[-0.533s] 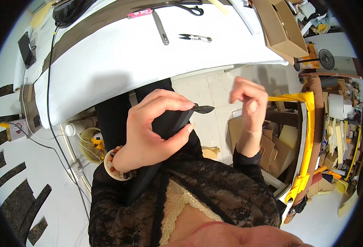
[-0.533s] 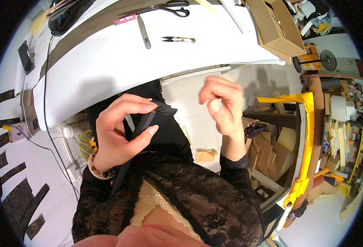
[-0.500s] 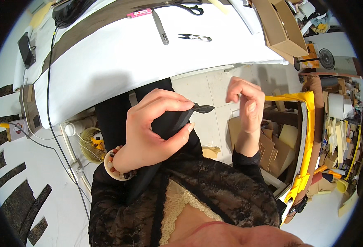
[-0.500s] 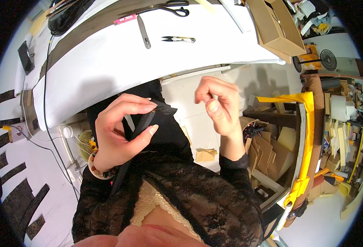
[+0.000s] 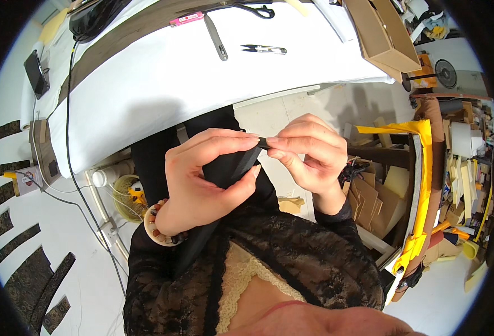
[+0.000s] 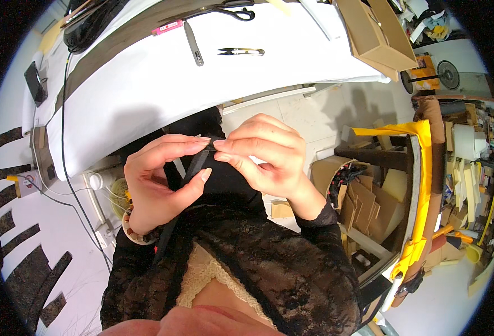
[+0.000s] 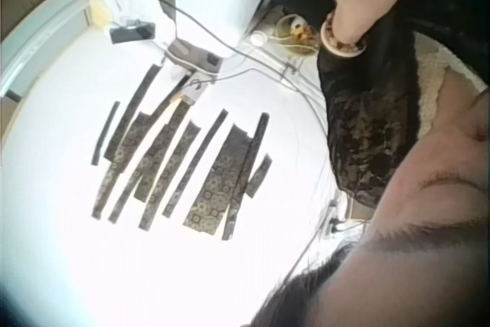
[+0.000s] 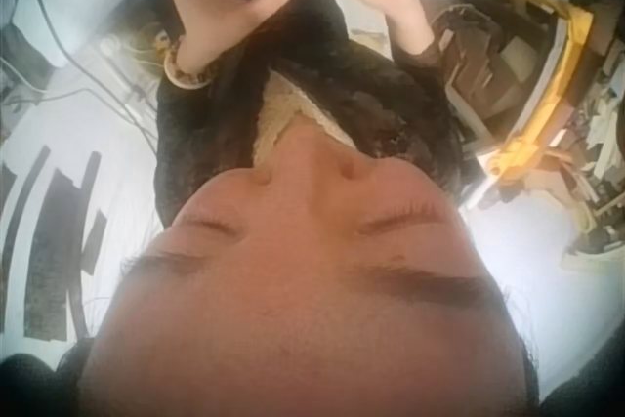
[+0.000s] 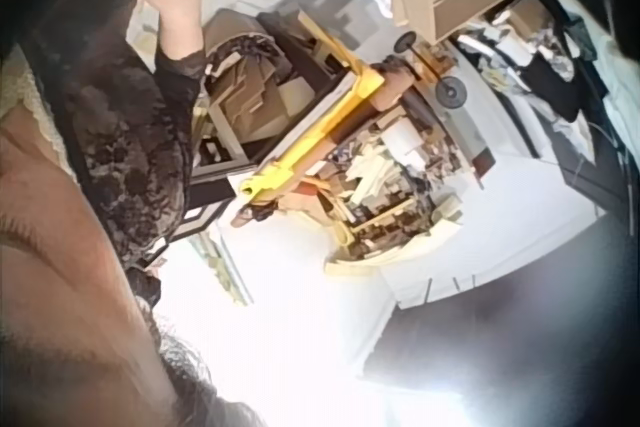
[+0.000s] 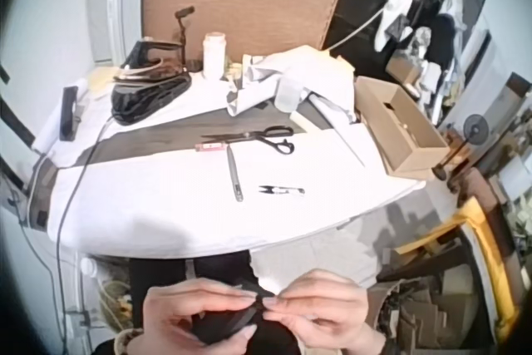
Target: The person trims a black fabric strip with a utility knife, then irons it onto a beige board. They use shears to cut the strip along the board's edge, then switch to a utility knife for finer trimming. The person irons the board again to secure the fabric.
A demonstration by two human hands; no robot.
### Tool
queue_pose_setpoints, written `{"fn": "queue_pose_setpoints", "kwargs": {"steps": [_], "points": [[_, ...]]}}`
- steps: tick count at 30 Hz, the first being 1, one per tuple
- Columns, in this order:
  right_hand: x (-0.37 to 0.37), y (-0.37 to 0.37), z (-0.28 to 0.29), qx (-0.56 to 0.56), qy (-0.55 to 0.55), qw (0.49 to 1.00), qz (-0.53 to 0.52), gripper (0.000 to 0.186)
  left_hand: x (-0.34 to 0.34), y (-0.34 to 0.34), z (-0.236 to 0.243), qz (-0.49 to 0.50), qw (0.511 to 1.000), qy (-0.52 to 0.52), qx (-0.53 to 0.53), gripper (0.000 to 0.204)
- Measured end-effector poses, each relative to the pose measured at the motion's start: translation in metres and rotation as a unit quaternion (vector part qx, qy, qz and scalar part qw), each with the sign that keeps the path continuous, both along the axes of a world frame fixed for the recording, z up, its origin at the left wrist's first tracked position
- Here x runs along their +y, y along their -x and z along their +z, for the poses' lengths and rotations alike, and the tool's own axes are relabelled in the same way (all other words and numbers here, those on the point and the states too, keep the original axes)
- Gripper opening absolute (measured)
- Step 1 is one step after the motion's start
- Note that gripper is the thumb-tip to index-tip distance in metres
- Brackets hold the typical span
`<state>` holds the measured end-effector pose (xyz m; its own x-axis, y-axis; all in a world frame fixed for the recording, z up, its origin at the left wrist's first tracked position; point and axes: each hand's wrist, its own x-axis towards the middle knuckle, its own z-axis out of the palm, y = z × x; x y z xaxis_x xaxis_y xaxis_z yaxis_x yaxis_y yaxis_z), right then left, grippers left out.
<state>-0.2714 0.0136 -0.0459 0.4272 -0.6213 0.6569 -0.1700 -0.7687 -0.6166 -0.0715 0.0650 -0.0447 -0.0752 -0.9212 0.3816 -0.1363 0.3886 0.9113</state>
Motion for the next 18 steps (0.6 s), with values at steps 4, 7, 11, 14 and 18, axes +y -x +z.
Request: {"fn": "queue_pose_setpoints", "kwargs": {"steps": [4, 7, 11, 14, 18], "points": [[0.006, 0.002, -0.003, 0.02, 0.05, 0.998, -0.041, 0.019, 0.001, 0.003, -0.002, -0.004, 1.0, -0.014, 0.019, 0.033], [0.012, 0.004, -0.003, 0.039, 0.068, 0.995, -0.061, 0.019, 0.001, 0.004, -0.004, -0.009, 1.0, -0.015, 0.024, 0.034], [0.014, 0.006, -0.004, 0.043, 0.077, 0.993, -0.075, 0.018, 0.001, 0.004, -0.002, -0.016, 1.0, -0.022, 0.014, 0.034], [0.013, 0.005, -0.005, 0.041, 0.092, 0.991, -0.086, 0.021, 0.0, 0.004, -0.004, -0.017, 1.0, -0.008, 0.01, 0.034], [0.012, 0.005, -0.004, 0.018, 0.048, 0.996, -0.074, 0.018, -0.001, 0.003, -0.007, -0.033, 0.999, -0.016, 0.014, 0.035]]}}
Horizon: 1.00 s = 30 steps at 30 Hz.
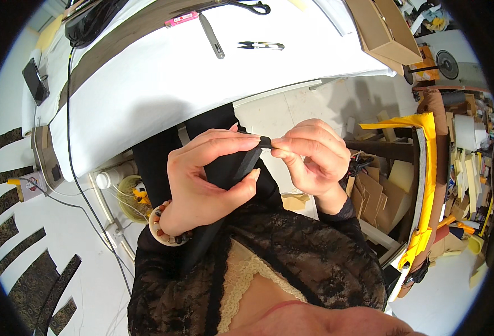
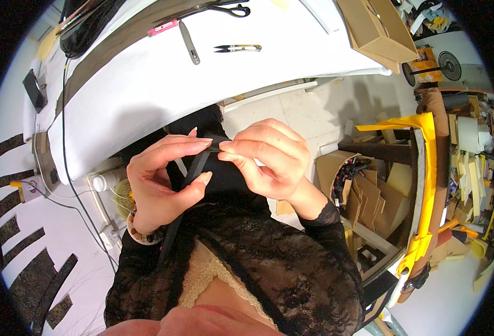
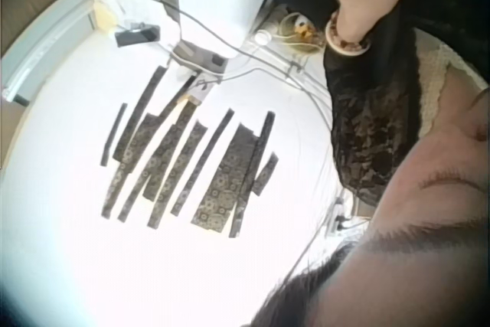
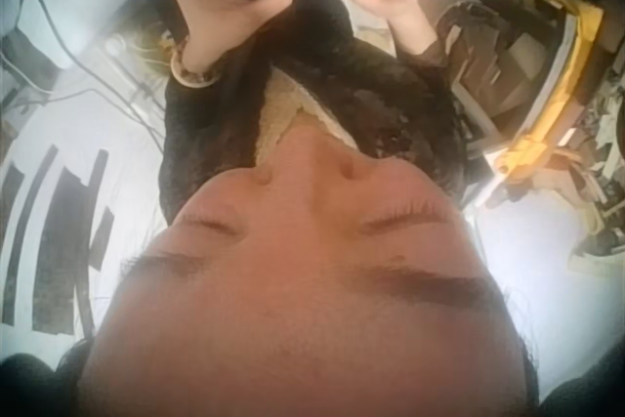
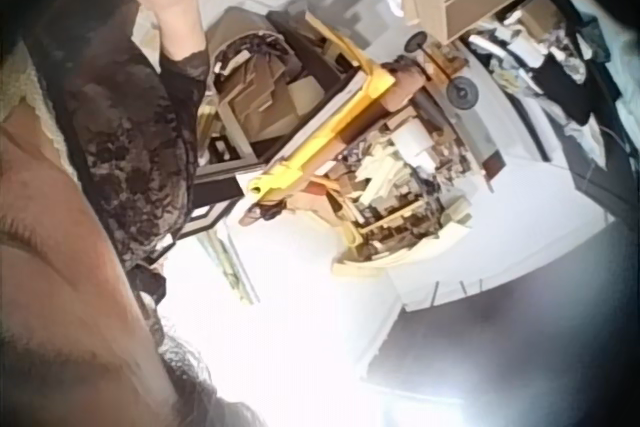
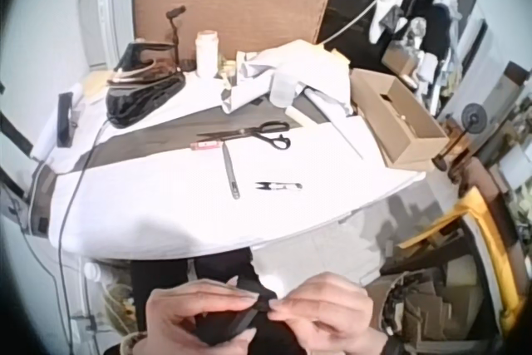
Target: The person trims a black fabric strip with a utility knife, then irons it onto a beige board. They use shears to cut the strip along the board's edge, then switch to a utility knife for finer trimming. The person irons the board again to secure the fabric.
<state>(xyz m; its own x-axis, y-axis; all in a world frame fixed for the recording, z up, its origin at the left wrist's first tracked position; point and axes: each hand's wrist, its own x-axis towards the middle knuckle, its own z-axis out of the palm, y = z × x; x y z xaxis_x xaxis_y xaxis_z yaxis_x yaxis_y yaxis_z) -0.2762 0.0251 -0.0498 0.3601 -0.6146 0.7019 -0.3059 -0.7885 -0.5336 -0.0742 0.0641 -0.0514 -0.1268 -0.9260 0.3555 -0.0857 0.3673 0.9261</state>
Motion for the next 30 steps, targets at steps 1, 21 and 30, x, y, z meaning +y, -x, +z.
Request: {"fn": "queue_pose_setpoints", "kwargs": {"steps": [1, 21, 30], "points": [[-0.001, 0.0, 0.001, -0.004, -0.007, 1.0, 0.005, 0.018, 0.0, -0.001, 0.0, -0.01, 1.0, -0.003, 0.005, 0.036], [0.0, 0.0, -0.011, -0.062, -0.155, 0.984, 0.066, 0.031, -0.002, 0.004, -0.007, -0.043, 0.993, -0.049, 0.1, 0.032], [0.004, 0.0, -0.011, -0.056, -0.068, 0.996, 0.034, 0.018, -0.008, 0.005, -0.009, -0.07, 0.989, -0.045, 0.121, 0.032]]}}
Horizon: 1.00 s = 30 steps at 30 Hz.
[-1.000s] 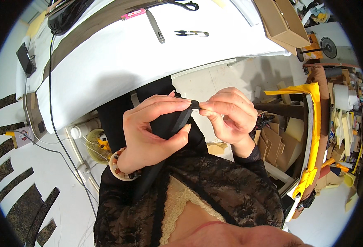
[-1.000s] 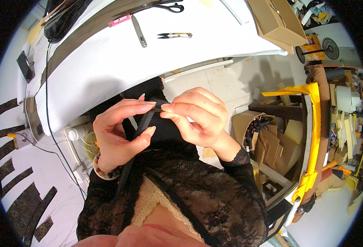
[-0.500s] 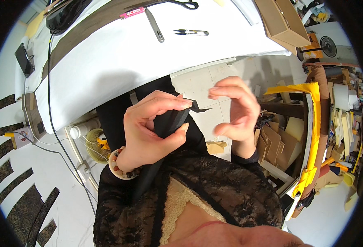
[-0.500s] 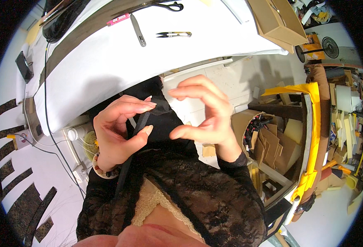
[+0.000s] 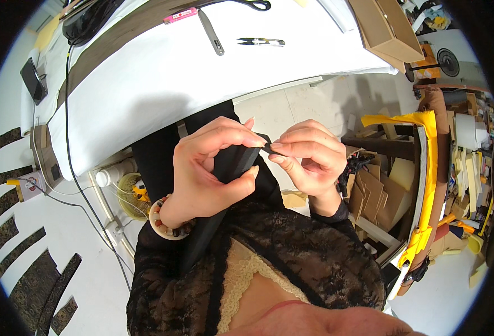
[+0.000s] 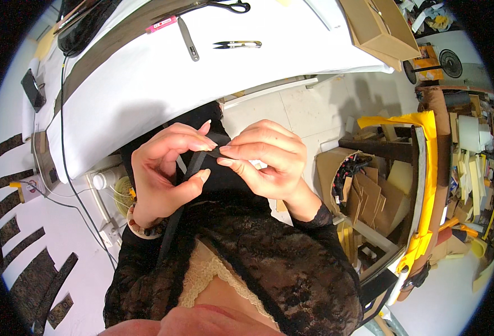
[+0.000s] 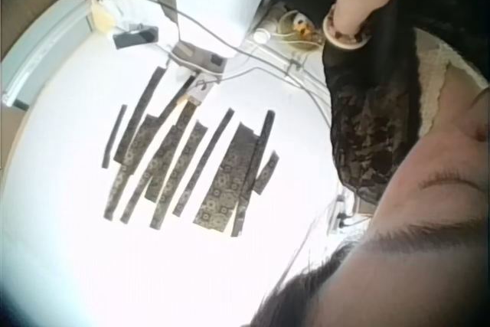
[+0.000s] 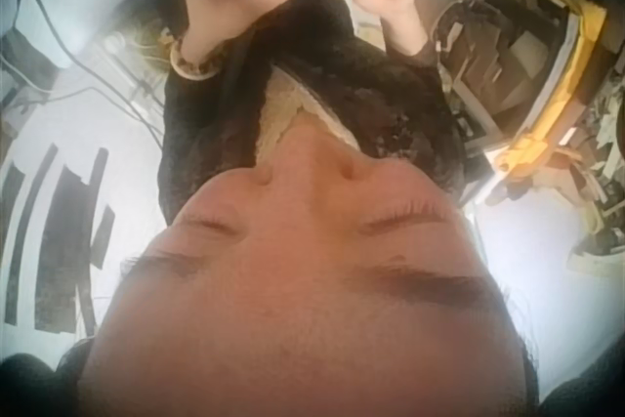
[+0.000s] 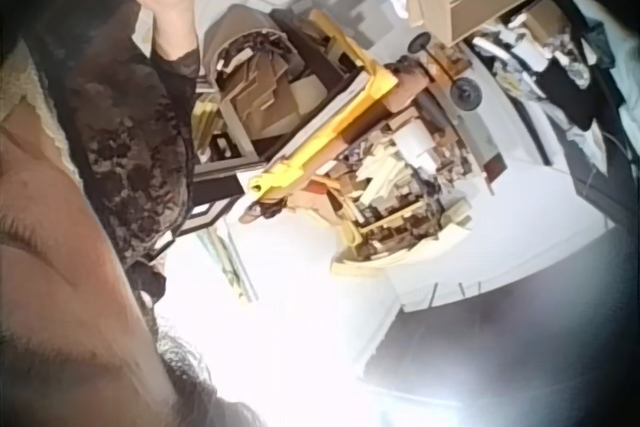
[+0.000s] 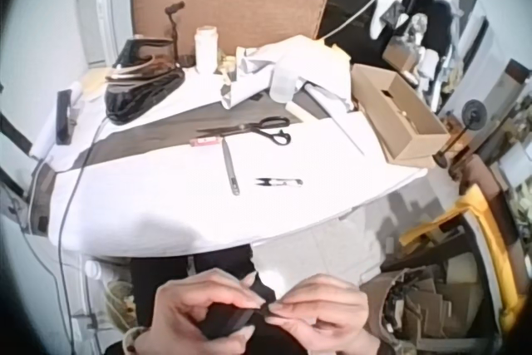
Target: The person trims a black fabric strip with a utility knife, then irons it onto a beige board. They use shears to cut the strip along the board's edge, then switch to a utility knife for finer trimming. The person irons the board again to secure the fabric.
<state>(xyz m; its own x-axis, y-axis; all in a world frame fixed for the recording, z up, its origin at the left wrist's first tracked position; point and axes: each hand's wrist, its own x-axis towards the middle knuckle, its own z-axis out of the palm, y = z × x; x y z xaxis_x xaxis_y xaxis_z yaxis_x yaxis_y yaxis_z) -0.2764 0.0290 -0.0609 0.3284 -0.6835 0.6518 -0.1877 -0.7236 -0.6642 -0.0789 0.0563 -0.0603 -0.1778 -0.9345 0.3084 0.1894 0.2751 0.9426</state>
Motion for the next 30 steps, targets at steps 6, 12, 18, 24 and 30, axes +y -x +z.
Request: {"fn": "queue_pose_setpoints", "kwargs": {"steps": [6, 12, 18, 24, 30], "points": [[0.0, 0.0, -0.002, -0.005, -0.007, 1.0, 0.014, 0.019, -0.002, -0.001, 0.0, -0.014, 1.0, 0.002, 0.006, 0.032], [-0.004, 0.01, -0.003, 0.006, -0.026, 0.997, 0.073, 0.032, -0.003, -0.002, -0.004, -0.01, 1.0, 0.008, 0.01, 0.031], [0.004, 0.017, -0.037, -0.112, -0.175, 0.975, 0.077, 0.063, -0.004, -0.001, -0.005, -0.019, 1.0, 0.002, 0.015, 0.03], [0.015, 0.005, -0.069, -0.178, -0.28, 0.943, 0.007, 0.04, -0.004, -0.001, -0.007, -0.048, 0.998, 0.005, 0.027, 0.031], [0.025, -0.002, -0.089, -0.251, -0.421, 0.871, -0.015, 0.042, -0.004, -0.001, -0.013, -0.091, 0.995, 0.023, 0.036, 0.035]]}}
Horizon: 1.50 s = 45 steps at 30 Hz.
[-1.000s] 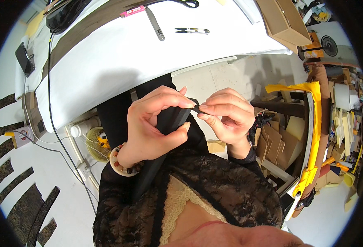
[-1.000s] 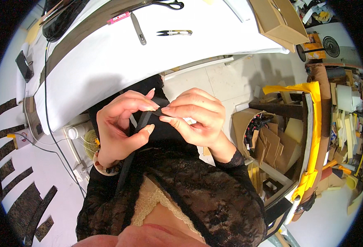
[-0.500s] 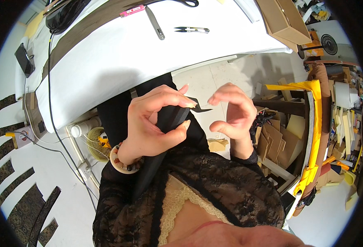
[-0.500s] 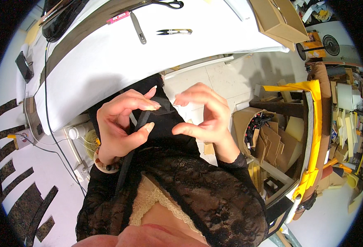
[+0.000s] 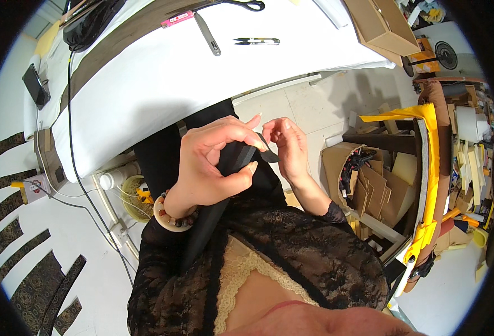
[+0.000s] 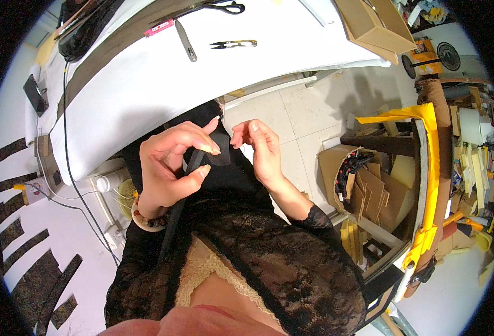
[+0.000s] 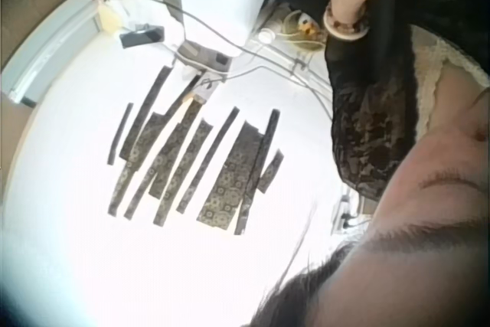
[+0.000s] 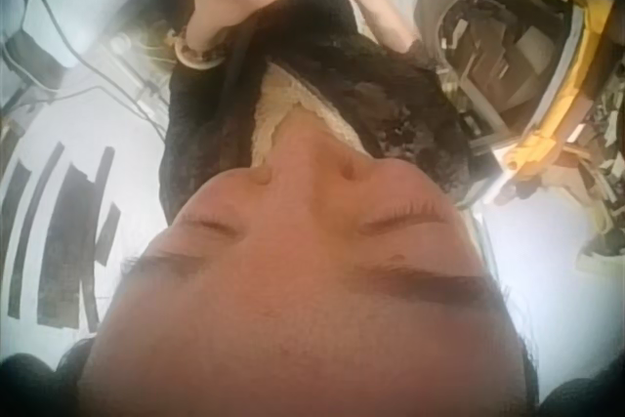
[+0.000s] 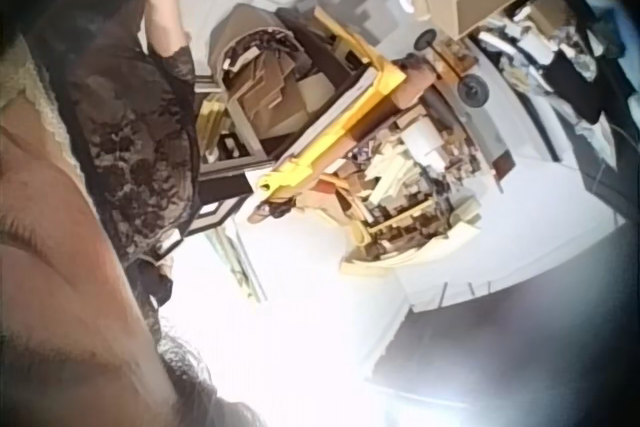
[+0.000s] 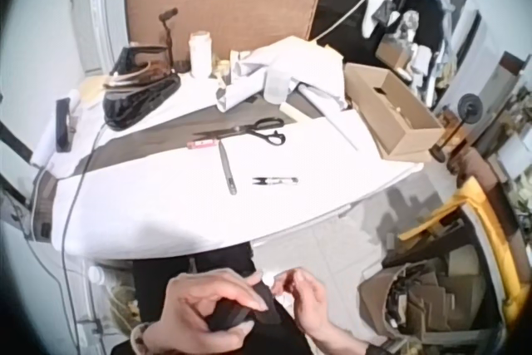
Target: The person trims a black fabric strip with a utility knife, then irons it onto a beige board. They use shears to cut the strip along the board's edge, then switch to a utility knife for finer trimming. The person irons the board again to secure the fabric.
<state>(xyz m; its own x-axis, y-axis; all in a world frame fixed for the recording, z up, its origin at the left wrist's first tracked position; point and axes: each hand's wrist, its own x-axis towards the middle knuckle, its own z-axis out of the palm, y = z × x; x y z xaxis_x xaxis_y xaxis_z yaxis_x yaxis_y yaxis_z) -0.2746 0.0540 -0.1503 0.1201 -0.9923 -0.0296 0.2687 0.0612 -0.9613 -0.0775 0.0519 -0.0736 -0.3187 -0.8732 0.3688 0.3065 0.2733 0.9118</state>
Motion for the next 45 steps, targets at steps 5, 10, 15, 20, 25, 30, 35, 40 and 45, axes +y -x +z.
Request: {"fn": "queue_pose_setpoints", "kwargs": {"steps": [5, 10, 15, 20, 25, 30, 35, 40, 45], "points": [[0.003, -0.002, 0.002, 0.001, -0.028, 0.999, -0.029, 0.038, 0.004, 0.001, 0.005, 0.029, 0.999, -0.014, -0.02, 0.031], [-0.046, 0.003, 0.026, 0.041, 0.06, 0.994, -0.086, 0.024, -0.002, -0.013, -0.028, -0.013, 0.991, -0.127, 0.044, 0.053], [-0.155, -0.029, 0.12, 0.204, 0.381, 0.902, -0.003, 0.033, 0.021, -0.056, 0.021, -0.073, 0.981, -0.088, -0.159, 0.072], [-0.305, -0.211, 0.168, 0.368, 0.612, 0.696, 0.075, 0.035, 0.047, -0.091, 0.077, 0.02, 0.93, -0.218, -0.295, 0.076], [-0.455, -0.353, 0.141, 0.453, 0.682, 0.574, -0.004, 0.059, 0.033, -0.112, 0.071, 0.117, 0.908, -0.198, -0.351, 0.057], [-0.487, -0.426, 0.165, 0.48, 0.607, 0.578, 0.257, 0.065, 0.036, -0.136, 0.066, 0.189, 0.839, -0.214, -0.463, 0.035], [-0.476, -0.407, 0.208, 0.47, 0.58, 0.57, 0.343, 0.033, 0.04, -0.146, 0.056, 0.2, 0.843, -0.182, -0.466, 0.029], [-0.392, -0.318, 0.256, 0.354, 0.616, 0.64, 0.293, 0.038, 0.047, -0.14, 0.065, 0.183, 0.849, -0.151, -0.472, 0.025], [-0.337, -0.163, 0.258, 0.305, 0.436, 0.798, 0.284, 0.054, 0.067, -0.108, 0.078, 0.141, 0.856, -0.079, -0.492, 0.023]]}}
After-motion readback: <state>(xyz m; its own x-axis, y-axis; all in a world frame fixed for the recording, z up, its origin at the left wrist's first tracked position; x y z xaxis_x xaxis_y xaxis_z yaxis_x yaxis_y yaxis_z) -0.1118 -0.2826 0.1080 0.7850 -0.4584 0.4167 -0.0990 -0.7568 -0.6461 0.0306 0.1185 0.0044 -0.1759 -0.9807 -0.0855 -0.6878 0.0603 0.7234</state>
